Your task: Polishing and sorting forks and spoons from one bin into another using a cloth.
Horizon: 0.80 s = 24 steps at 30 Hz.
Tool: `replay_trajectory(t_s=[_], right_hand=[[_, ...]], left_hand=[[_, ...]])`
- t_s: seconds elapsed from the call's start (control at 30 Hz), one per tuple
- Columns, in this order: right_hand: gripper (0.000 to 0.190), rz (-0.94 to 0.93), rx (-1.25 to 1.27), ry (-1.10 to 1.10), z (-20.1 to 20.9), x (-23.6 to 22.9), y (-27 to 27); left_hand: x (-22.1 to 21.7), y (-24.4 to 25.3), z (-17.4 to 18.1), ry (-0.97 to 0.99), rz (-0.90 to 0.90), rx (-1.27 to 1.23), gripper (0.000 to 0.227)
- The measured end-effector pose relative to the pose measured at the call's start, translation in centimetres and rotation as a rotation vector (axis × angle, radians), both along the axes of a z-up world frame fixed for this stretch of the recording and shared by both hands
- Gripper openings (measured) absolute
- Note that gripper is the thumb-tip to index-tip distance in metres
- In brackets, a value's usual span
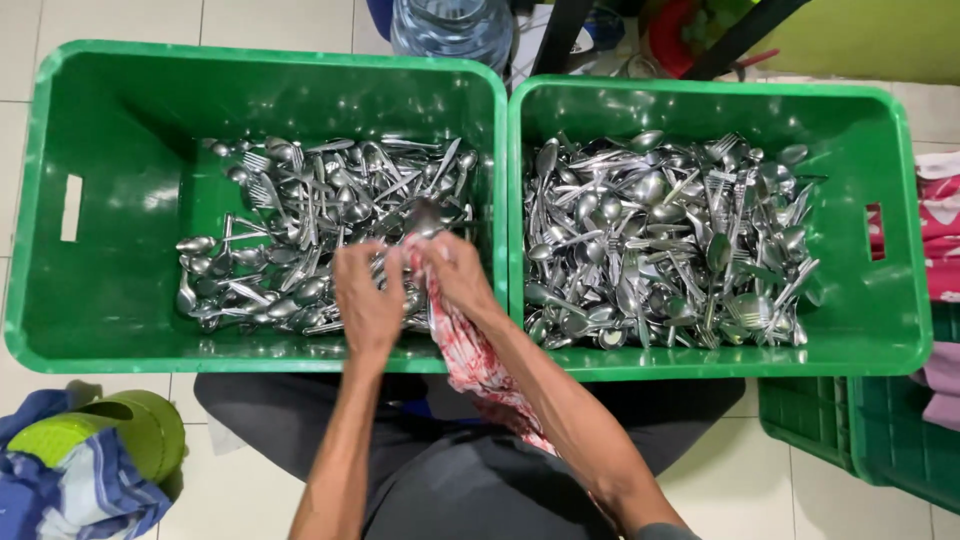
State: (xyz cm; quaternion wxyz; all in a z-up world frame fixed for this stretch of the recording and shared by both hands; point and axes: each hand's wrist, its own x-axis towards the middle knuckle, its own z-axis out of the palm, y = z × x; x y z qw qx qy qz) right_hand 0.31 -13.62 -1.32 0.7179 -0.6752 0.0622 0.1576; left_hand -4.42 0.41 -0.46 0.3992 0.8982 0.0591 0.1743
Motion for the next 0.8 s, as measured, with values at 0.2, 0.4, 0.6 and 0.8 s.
replay_trajectory(t_s=[0.2,0.4,0.6,0.8], right_hand=[[0.025,0.328,-0.073,-0.106,-0.3,-2.8,0.1],[0.035,0.391,-0.127,-0.2,0.4,-4.8,-0.7],[0.012,0.218,-0.67,-0.835,-0.3,-2.5,2.0],[0.038,0.259,0.225,0.414,2.1,-3.5,0.8]], left_hand=[[5.6,0.4,-1.8,0.231,-0.103,-0.925,0.039],[6.8,5.8,-1.6,0.206,0.406,-0.769,0.033],[6.0,4.0,-1.1,0.225,0.197,-0.722,0.028],[9.0,8.5,-0.3,-0.05,0.301,-0.329,0.028]])
